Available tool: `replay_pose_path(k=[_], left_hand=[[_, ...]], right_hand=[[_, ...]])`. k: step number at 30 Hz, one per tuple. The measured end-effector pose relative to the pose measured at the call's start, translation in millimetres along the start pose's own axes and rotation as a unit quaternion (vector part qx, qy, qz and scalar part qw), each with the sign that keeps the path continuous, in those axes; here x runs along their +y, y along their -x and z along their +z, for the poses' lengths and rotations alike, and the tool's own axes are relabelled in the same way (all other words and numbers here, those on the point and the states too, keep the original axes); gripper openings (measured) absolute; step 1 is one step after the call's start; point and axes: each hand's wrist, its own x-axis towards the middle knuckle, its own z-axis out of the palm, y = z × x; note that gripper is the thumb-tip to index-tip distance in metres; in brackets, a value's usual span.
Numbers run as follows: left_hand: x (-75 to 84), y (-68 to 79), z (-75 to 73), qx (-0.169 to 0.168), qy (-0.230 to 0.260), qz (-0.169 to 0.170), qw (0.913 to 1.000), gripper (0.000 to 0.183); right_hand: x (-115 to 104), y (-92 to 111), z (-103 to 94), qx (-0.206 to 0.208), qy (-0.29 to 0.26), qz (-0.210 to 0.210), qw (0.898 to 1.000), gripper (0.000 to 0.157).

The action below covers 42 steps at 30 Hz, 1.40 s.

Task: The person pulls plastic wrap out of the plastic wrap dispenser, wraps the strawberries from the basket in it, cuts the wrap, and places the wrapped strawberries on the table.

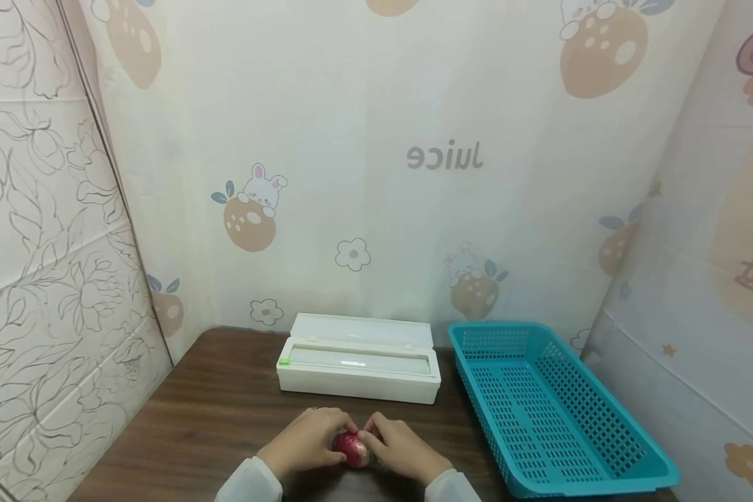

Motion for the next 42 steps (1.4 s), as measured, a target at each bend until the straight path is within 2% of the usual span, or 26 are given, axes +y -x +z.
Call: replay_pose_path(k=[5,14,20,26,31,34,38,42], left_hand=[[0.8,-5.3,3.1,-0.012,-0.018,0.0,0.9998,0.043],[1.6,-12.8,3.7,-0.04,-0.025,-0.017,0.9987,0.045],[-3.5,-14.8,3.5,-0.036,-0.029,-0.01,0.9989,0.04],[-9.8,-17.0,4.8,-0.043,-0.002,-0.02,0.9989,0.043],[-14.7,-20.5,4.1,-0.065,0.042,-0.036,0.9964,0.044],[-16.9,-22.4,3.3,-0.082,0.064,-0.037,0.9939,0.044],[-17.7,-21.5,3.2,-0.086,0.08,-0.039,0.9923,0.044],[-17.5,-18.8,4.7,-0.075,0.106,-0.048,0.9904,0.034]], right_hand=[[-1,-1,-1.1,0.01,0.019,-0.003,1.0,0.025],[-3,-1,-0.5,0.017,0.009,0.002,1.0,0.024],[1,-3,-0.8,0.055,0.061,0.013,0.996,0.017],[-2,1,-3.8,0.092,0.137,-0.003,0.986,0.015],[-8,2,-0.7,0.12,0.217,-0.024,0.969,0.034],[-9,2,0.9,0.122,0.253,-0.033,0.959,0.043],[-8,2,2.3,0.125,0.266,-0.035,0.955,0.045],[-7,1,3.8,0.129,0.268,-0.027,0.954,0.042]])
